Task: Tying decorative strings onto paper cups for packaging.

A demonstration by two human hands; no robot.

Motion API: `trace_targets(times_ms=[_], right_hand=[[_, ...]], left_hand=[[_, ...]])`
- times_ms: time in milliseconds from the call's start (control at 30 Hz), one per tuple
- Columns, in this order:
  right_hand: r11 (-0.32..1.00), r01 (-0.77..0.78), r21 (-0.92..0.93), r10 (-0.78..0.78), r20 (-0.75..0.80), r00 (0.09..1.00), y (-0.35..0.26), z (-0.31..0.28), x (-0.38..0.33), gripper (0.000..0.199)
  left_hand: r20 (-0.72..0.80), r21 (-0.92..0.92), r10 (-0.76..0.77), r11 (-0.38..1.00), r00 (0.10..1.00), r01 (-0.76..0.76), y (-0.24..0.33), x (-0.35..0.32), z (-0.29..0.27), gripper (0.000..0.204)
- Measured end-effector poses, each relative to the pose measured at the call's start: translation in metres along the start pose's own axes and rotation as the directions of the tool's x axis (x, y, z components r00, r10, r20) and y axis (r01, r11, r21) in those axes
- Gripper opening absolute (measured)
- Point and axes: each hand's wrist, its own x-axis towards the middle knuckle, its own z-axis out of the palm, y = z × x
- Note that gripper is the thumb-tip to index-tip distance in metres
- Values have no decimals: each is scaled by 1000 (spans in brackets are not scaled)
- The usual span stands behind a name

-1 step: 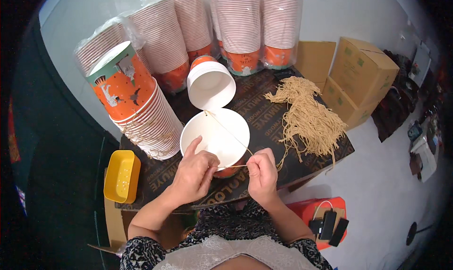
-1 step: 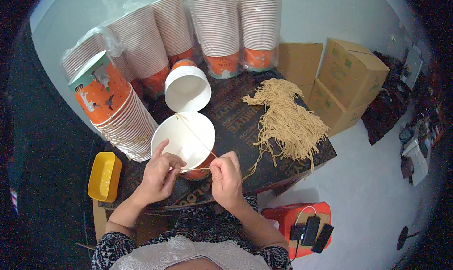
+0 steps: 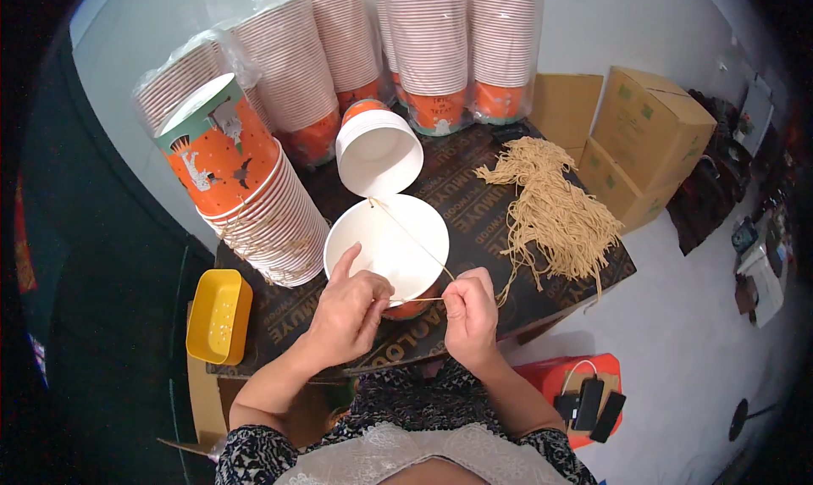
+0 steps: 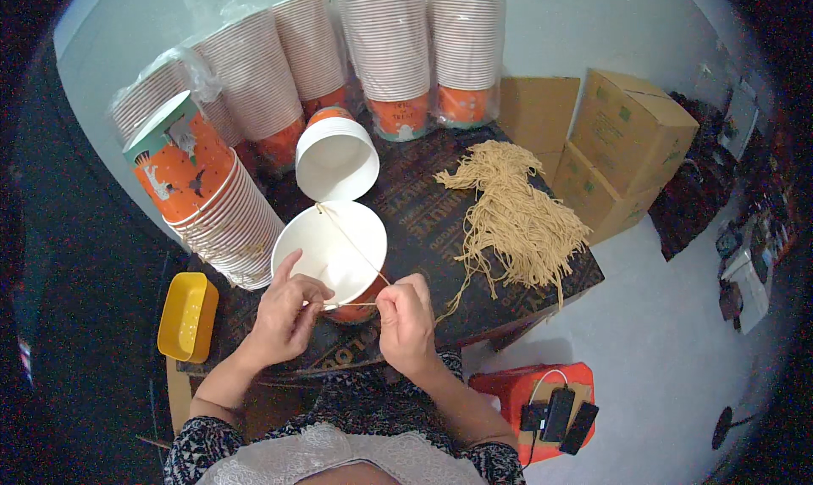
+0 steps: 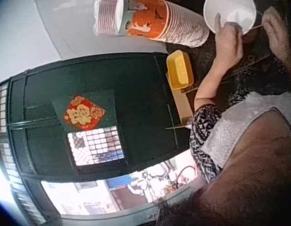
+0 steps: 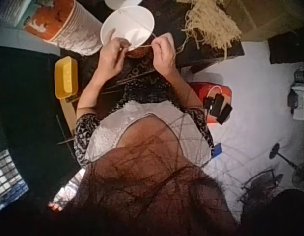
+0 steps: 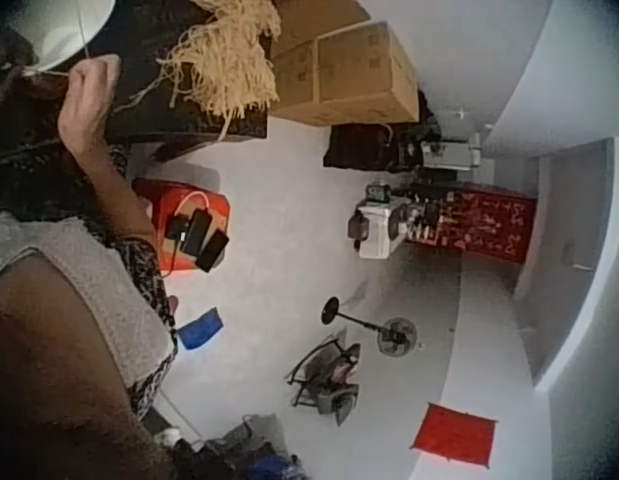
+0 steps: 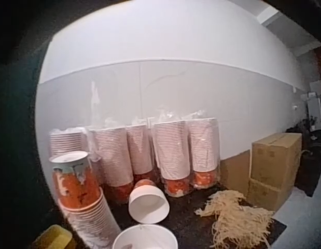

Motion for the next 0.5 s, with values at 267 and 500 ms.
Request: trace_targets(times_ms=[267,500], right_hand=[[999,32,15,-33,60,998,-6,0,-9,4],[986,152,69,-164,226,960,-10,5,-16,13]], left_hand=[[-189,104,-128,983,974,150,-5,-9,-13,16],[-85,-159,-813,582,576,798,-14,0,-15,35]])
